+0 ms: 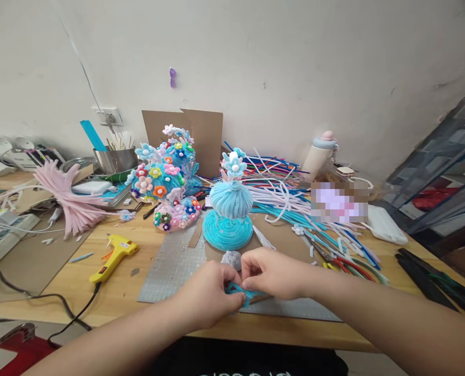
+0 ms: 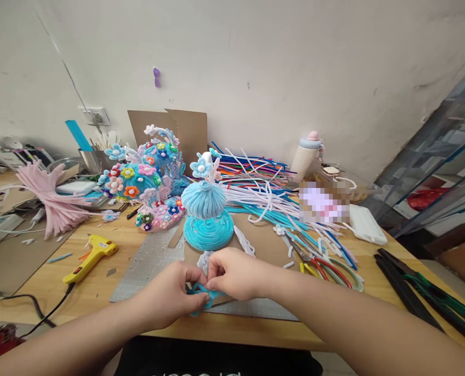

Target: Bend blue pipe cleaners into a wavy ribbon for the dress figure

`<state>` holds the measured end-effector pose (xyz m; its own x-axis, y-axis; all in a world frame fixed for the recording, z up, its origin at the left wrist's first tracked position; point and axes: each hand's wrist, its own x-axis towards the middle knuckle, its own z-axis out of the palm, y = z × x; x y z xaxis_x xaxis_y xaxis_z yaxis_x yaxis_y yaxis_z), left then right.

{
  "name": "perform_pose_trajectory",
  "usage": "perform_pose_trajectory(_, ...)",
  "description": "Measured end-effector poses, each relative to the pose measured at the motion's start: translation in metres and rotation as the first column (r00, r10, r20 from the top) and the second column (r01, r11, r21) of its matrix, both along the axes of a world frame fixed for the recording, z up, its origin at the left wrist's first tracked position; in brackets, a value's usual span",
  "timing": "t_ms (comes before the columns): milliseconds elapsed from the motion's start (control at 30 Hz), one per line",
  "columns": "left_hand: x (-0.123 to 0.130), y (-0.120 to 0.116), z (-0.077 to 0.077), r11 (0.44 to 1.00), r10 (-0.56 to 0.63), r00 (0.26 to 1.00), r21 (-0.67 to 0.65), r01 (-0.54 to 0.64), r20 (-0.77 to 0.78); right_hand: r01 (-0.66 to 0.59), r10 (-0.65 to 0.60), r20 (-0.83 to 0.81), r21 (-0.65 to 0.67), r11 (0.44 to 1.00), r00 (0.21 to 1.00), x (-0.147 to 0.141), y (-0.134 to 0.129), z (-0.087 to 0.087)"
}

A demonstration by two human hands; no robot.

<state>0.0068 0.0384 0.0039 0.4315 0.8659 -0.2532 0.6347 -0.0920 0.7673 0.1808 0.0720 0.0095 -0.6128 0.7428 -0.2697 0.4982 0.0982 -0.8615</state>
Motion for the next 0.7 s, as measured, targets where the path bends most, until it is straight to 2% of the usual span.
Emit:
perform_pose_trajectory(67,0.0,-0.001,0.0,0.996,0.008,0.999,-0.086,-0.003,0.053,-0.043,0.029,-0.08,-0.191,0.981,0.996,0.002,0.005,-0.005)
perform_pose_trajectory(100,-0.001,-0.002,0.001,0.99,0.018,0.996,-0.137,-0.005,0.091,-0.074,0.033,-0.14,-0.303,0.95,0.99,0.004,0.007,-0.007)
perform_pose_trajectory(167,-0.003,-0.002,0.003,0.97,0.06,0.98,-0.244,-0.011,0.192,-0.139,-0.019,-0.278,-0.537,0.832,0.96,0.005,0.007,-0.011)
perform_pose_trajectory(200,-0.005,-0.002,0.004,0.956,0.098,0.962,-0.293,-0.02,0.255,-0.163,-0.071,-0.336,-0.617,0.77,0.939,0.004,0.005,-0.013)
perform_pose_trajectory(233,-0.006,-0.002,0.004,0.94,0.147,0.935,-0.341,-0.03,0.322,-0.168,-0.13,-0.382,-0.654,0.738,0.915,0.003,0.002,-0.015)
perform_pose_trajectory(267,-0.007,-0.001,0.004,0.922,0.206,0.898,-0.386,-0.045,0.389,-0.151,-0.2,-0.431,-0.653,0.742,0.88,0.001,-0.002,-0.018)
perform_pose_trajectory(333,-0.008,0.0,0.004,0.889,0.32,0.8,-0.453,-0.068,0.507,-0.04,-0.326,-0.559,-0.544,0.838,0.763,-0.004,-0.013,-0.022)
perform_pose_trajectory(400,-0.006,0.001,0.004,0.872,0.392,0.7,-0.484,-0.076,0.597,0.12,-0.351,-0.673,-0.365,0.923,0.651,-0.011,-0.024,-0.025)
perform_pose_trajectory(433,-0.004,0.001,0.004,0.87,0.411,0.66,-0.486,-0.079,0.629,0.193,-0.345,-0.697,-0.29,0.937,0.629,-0.013,-0.029,-0.026)
perform_pose_trajectory(500,0.0,0.001,0.005,0.87,0.435,0.607,-0.485,-0.092,0.665,0.318,-0.337,-0.695,-0.162,0.934,0.636,-0.017,-0.036,-0.025)
perform_pose_trajectory(600,0.003,0.0,0.008,0.856,0.466,0.596,-0.504,-0.116,0.654,0.476,-0.288,-0.65,0.128,0.87,0.703,-0.016,-0.041,-0.024)
perform_pose_trajectory(633,0.003,-0.001,0.009,0.852,0.471,0.601,-0.51,-0.119,0.646,0.498,-0.242,-0.624,0.274,0.823,0.743,-0.014,-0.041,-0.024)
perform_pose_trajectory(667,0.003,-0.001,0.009,0.85,0.471,0.609,-0.512,-0.12,0.639,0.494,-0.18,-0.585,0.436,0.752,0.791,-0.011,-0.041,-0.024)
perform_pose_trajectory(700,0.003,-0.001,0.01,0.851,0.468,0.615,-0.512,-0.12,0.634,0.465,-0.112,-0.531,0.596,0.655,0.84,-0.007,-0.04,-0.024)
